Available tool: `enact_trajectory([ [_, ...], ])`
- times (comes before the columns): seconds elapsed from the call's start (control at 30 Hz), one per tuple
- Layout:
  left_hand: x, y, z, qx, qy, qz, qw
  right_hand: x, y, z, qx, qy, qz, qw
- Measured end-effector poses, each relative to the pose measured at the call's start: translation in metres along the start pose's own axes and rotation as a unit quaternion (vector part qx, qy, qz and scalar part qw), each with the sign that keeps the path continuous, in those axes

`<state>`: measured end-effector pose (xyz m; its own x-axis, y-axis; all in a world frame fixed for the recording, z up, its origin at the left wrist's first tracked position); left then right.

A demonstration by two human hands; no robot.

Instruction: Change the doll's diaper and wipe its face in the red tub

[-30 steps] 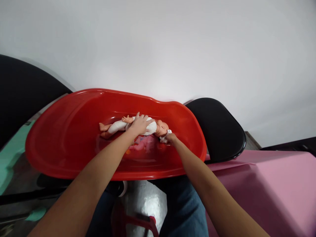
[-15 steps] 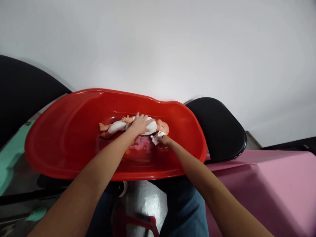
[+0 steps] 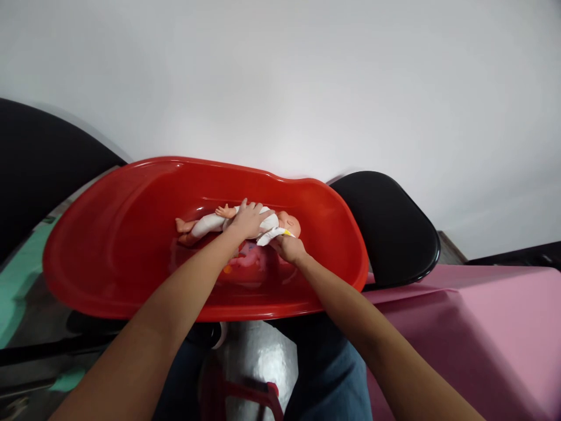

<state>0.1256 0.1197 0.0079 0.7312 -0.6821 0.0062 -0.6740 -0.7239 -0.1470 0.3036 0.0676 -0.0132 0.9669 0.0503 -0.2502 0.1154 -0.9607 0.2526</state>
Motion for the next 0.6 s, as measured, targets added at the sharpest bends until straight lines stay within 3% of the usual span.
enact_trajectory([
  [0.17, 0.0000, 0.0013, 0.0002, 0.006, 0.008, -0.004, 1.000, -0.0005, -0.0015, 0.0018, 0.024, 0.167, -0.051, 0.984],
  [0.37, 0.0001, 0.0014, -0.0002, -0.002, -0.006, 0.003, 1.000, -0.0032, 0.0000, -0.0031, 0.074, 0.236, -0.061, 0.967],
  [0.6, -0.0002, 0.0012, -0.0010, 0.001, 0.003, 0.000, 1.000, -0.0031, 0.0011, 0.0028, 0.023, 0.299, -0.109, 0.948],
])
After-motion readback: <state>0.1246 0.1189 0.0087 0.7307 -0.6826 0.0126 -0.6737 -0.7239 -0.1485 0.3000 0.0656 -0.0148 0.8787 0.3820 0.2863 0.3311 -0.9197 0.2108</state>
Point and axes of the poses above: each hand's wrist, its own y-axis away from the middle knuckle, its own z-axis out of the palm, x = y × z, the point moved 4 cm from there along -y, towards the middle knuckle, and after that the axes turned 11 degrees about z, right-handed, at the moved point
